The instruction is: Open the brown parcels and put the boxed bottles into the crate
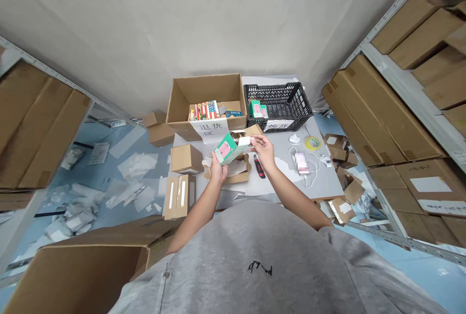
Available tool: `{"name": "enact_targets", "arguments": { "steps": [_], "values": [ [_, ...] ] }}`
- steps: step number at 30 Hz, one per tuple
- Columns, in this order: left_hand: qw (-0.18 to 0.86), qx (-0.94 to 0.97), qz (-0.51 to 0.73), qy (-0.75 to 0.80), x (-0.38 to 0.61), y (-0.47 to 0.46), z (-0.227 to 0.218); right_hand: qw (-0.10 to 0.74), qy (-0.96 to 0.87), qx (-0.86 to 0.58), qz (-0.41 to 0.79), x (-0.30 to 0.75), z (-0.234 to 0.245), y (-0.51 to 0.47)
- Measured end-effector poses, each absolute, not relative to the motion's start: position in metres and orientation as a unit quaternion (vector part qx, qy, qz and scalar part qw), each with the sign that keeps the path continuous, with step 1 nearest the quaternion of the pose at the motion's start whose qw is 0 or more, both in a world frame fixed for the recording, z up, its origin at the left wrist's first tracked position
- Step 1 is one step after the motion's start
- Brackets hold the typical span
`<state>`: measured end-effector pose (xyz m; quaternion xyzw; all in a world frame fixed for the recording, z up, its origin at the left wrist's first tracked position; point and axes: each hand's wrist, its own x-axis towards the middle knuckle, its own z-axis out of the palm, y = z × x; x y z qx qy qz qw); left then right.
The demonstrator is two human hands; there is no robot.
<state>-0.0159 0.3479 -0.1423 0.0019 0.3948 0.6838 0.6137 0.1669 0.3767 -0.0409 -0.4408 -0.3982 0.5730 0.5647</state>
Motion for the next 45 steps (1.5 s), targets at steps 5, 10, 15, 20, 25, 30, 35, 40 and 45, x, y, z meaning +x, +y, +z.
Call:
{"name": "enact_targets", "arguments": {
  "steps": [5,10,15,20,25,30,35,40,45],
  "values": [
    [0.604,0.005,0.683,0.409,-0.017,0.345,-0.147,0.549,-0.476,-0.543,0.421,0.176,-0.039,0.382],
    [0.607,0.012,0.678,0.415,-0.017,0.343,-0.151,0.523,-0.535,-0.548,0.373,0.183,-0.031,0.387],
    [0.615,0.010,0.674,0.409,-0.014,0.342,-0.154,0.533,-0.417,-0.514,0.527,0.177,-0.038,0.391],
    [0.594,0.003,0.689,0.417,-0.013,0.344,-0.155,0.553,-0.290,-0.492,0.606,0.169,-0.049,0.393],
    [0.572,-0.006,0.699,0.429,-0.010,0.344,-0.153,0.591,-0.376,-0.492,0.517,0.164,-0.039,0.384],
    [0.577,0.001,0.688,0.440,-0.007,0.343,-0.148,0.553,-0.544,-0.446,0.448,0.168,-0.021,0.371],
    [0.585,-0.001,0.680,0.442,-0.006,0.343,-0.142,0.492,-0.604,-0.394,0.487,0.177,-0.018,0.375],
    [0.622,-0.003,0.654,0.432,-0.004,0.341,-0.142,0.509,-0.606,-0.431,0.434,0.176,-0.020,0.377],
    [0.638,0.000,0.648,0.416,0.001,0.340,-0.145,0.535,-0.589,-0.446,0.409,0.169,-0.023,0.375]
  ]
}}
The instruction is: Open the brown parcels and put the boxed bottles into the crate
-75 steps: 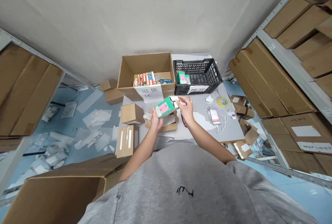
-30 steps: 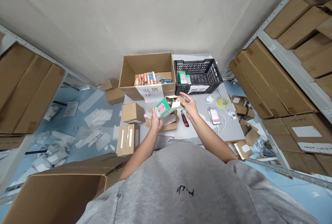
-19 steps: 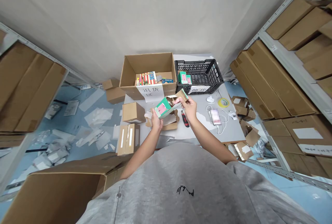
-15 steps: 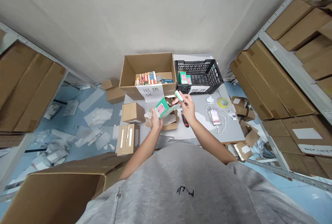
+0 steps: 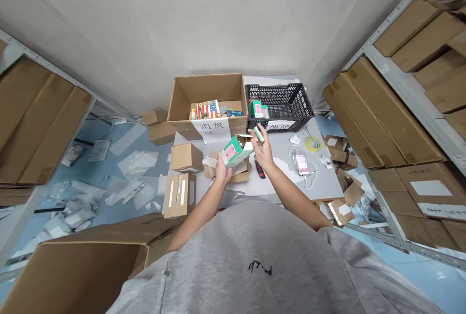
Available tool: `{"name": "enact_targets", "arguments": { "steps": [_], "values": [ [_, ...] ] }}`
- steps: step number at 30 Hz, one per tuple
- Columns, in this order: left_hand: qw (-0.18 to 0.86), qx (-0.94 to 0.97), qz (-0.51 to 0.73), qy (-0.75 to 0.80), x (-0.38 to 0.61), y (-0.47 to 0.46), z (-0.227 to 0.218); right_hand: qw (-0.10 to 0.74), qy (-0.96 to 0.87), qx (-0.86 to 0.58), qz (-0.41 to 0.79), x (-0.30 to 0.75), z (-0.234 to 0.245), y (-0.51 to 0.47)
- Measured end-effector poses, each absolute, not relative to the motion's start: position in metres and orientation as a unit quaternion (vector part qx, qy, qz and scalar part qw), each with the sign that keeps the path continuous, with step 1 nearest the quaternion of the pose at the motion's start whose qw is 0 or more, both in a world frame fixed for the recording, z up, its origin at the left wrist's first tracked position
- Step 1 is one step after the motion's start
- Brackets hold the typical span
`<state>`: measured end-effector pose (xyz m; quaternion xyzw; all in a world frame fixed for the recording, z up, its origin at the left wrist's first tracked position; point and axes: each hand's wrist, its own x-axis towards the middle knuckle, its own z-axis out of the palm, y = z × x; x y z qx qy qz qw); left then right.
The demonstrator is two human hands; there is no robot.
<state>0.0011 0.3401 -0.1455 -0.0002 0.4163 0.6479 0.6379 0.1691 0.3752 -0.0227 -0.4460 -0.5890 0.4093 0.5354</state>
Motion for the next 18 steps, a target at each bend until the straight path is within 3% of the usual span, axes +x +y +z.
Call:
{"name": "enact_targets", "arguments": {
  "steps": [12,18],
  "values": [
    [0.638,-0.005,0.652,0.410,0.0011,0.3389,-0.1472,0.451,-0.717,-0.445,0.290,0.1783,-0.0289,0.3829],
    [0.629,-0.015,0.651,0.424,0.0029,0.3365,-0.1481,0.417,-0.742,-0.407,0.331,0.1775,-0.0247,0.3826]
  ]
}}
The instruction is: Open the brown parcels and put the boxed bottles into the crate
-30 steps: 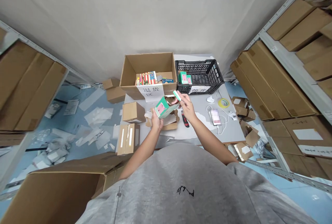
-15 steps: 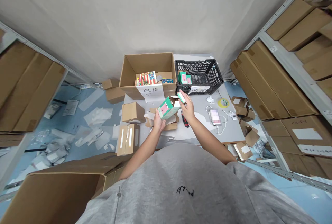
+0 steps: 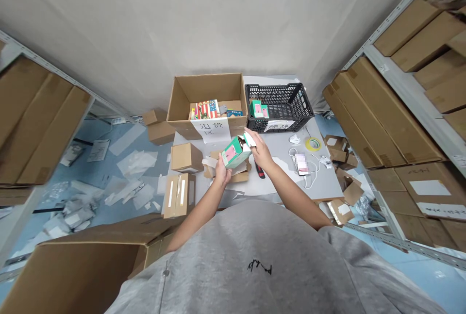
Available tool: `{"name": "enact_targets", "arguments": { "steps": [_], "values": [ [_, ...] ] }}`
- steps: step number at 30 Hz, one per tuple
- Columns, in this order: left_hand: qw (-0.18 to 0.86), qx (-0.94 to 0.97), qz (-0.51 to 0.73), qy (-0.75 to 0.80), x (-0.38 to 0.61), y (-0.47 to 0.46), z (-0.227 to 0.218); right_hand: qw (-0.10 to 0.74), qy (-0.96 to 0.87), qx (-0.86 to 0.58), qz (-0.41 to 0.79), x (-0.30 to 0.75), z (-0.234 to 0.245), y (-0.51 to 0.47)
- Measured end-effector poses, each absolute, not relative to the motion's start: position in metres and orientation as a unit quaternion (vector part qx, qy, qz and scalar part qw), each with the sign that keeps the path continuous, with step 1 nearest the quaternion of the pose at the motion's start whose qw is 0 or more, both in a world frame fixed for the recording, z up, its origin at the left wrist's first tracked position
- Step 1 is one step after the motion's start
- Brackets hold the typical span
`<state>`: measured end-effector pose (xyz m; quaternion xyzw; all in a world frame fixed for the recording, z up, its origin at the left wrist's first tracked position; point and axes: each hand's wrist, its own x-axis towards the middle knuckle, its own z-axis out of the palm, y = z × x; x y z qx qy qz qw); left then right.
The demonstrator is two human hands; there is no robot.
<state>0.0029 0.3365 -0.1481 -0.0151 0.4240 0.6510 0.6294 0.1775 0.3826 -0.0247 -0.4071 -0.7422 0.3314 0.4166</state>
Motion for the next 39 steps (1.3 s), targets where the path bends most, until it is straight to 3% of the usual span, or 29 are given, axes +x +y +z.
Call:
{"name": "enact_targets", "arguments": {
  "steps": [10,39],
  "values": [
    [0.624,-0.030,0.646,0.438,0.004,0.339,-0.140,0.402,-0.762,-0.335,0.382,0.182,-0.023,0.381],
    [0.580,-0.005,0.654,0.486,0.006,0.346,-0.134,0.431,-0.713,-0.426,0.352,0.172,-0.037,0.380]
  ]
}}
